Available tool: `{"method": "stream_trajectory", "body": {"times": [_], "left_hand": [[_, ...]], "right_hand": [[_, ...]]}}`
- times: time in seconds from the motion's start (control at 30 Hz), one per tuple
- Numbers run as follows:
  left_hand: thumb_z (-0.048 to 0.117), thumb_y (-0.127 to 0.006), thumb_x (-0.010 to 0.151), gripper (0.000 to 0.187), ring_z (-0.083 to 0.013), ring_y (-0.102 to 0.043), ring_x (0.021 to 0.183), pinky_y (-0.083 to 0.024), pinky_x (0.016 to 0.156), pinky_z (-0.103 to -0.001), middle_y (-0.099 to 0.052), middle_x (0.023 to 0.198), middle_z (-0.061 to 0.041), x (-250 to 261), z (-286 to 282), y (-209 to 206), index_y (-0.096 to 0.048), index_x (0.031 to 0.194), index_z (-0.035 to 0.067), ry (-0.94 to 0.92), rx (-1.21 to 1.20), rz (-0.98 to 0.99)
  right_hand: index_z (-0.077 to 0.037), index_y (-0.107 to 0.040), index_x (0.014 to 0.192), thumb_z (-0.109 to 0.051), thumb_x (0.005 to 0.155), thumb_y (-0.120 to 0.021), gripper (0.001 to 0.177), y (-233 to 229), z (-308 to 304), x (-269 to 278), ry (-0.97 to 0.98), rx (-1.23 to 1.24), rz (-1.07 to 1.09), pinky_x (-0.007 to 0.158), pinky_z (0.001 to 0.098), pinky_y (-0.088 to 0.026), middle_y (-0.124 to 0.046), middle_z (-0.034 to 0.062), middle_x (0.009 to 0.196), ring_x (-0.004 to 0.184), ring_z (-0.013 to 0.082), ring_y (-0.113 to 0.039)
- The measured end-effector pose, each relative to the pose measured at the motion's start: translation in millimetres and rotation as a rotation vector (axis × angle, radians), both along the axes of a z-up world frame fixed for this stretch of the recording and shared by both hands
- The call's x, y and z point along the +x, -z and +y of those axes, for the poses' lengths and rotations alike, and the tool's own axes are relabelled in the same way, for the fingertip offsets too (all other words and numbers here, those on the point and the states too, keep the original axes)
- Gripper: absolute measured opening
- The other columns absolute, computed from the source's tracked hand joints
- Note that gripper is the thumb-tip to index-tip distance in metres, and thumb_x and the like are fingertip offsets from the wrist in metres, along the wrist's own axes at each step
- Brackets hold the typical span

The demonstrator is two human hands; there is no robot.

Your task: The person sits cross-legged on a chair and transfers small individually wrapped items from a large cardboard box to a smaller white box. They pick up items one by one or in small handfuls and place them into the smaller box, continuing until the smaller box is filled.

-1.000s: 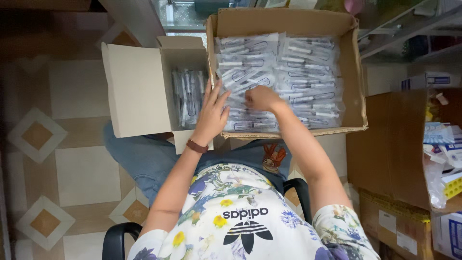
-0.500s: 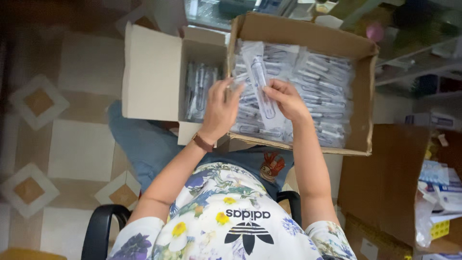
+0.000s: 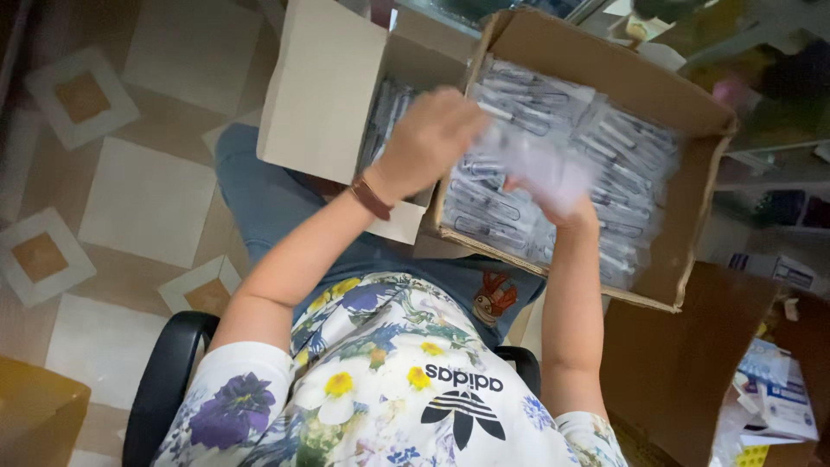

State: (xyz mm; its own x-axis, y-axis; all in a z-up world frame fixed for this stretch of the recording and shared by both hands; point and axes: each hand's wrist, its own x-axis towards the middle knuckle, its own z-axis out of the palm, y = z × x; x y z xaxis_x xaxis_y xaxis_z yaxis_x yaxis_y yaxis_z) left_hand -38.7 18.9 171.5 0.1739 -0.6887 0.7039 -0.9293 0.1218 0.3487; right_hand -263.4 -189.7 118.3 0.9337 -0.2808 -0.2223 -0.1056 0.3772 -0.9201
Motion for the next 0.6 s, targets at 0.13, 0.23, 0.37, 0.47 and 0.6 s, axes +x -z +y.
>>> {"method": "stream_trajectory", "body": {"times": [0.13, 0.23, 0.37, 0.47, 0.6], "left_hand": [[0.018, -0.072, 0.099, 0.024, -0.0322, -0.064, 0.105, -0.054, 0.09, -0.044, -0.07, 0.109, -0.01, 28.2, 10.5, 7.9, -0.065, 0.119, 0.006, -0.154, 0.112, 0.464], [0.024, -0.075, 0.093, 0.037, -0.0409, -0.066, 0.091, -0.052, 0.077, -0.052, -0.07, 0.094, -0.02, 39.5, 9.0, 33.3, -0.059, 0.118, 0.002, -0.259, 0.407, 0.513], [0.025, -0.074, 0.091, 0.041, -0.0468, -0.068, 0.093, -0.053, 0.082, -0.055, -0.071, 0.094, -0.028, 37.4, 9.6, 86.6, -0.056, 0.117, -0.001, -0.183, 0.686, 0.582], [0.019, -0.074, 0.086, 0.042, -0.0486, -0.068, 0.096, -0.053, 0.085, -0.055, -0.07, 0.096, -0.031, 31.7, 6.2, 130.9, -0.057, 0.114, -0.006, -0.123, 0.738, 0.559], [0.021, -0.077, 0.082, 0.04, -0.0466, -0.068, 0.099, -0.055, 0.089, -0.051, -0.069, 0.098, -0.032, 29.9, -3.8, 174.3, -0.064, 0.105, -0.009, -0.065, 0.92, 0.556]], "right_hand": [[0.002, -0.065, 0.125, -0.023, 0.104, -0.068, 0.033, -6.7, 1.4, 12.0, 0.117, -0.038, 0.01, 0.094, 0.0353, -0.056, -0.072, 0.0082, 0.102, 0.1, 0.0198, -0.069], [0.002, -0.066, 0.122, -0.02, 0.102, -0.066, 0.03, -4.9, 3.0, 19.0, 0.145, -0.181, 0.19, 0.093, 0.0357, -0.055, -0.073, 0.0086, 0.103, 0.1, 0.02, -0.07], [0.0, -0.068, 0.122, -0.021, 0.103, -0.065, 0.029, 2.1, 6.0, 21.5, 0.052, -0.33, 0.265, 0.093, 0.0345, -0.055, -0.075, 0.0096, 0.105, 0.1, 0.0189, -0.069], [-0.001, -0.069, 0.123, -0.023, 0.102, -0.066, 0.03, 8.2, 7.3, 21.6, 0.0, -0.386, 0.31, 0.093, 0.0338, -0.055, -0.076, 0.0102, 0.106, 0.103, 0.0184, -0.07], [-0.004, -0.068, 0.127, -0.024, 0.101, -0.066, 0.033, 6.1, 8.9, 23.8, -0.042, -0.463, 0.377, 0.095, 0.0329, -0.054, -0.076, 0.0088, 0.107, 0.103, 0.0178, -0.07]]}}
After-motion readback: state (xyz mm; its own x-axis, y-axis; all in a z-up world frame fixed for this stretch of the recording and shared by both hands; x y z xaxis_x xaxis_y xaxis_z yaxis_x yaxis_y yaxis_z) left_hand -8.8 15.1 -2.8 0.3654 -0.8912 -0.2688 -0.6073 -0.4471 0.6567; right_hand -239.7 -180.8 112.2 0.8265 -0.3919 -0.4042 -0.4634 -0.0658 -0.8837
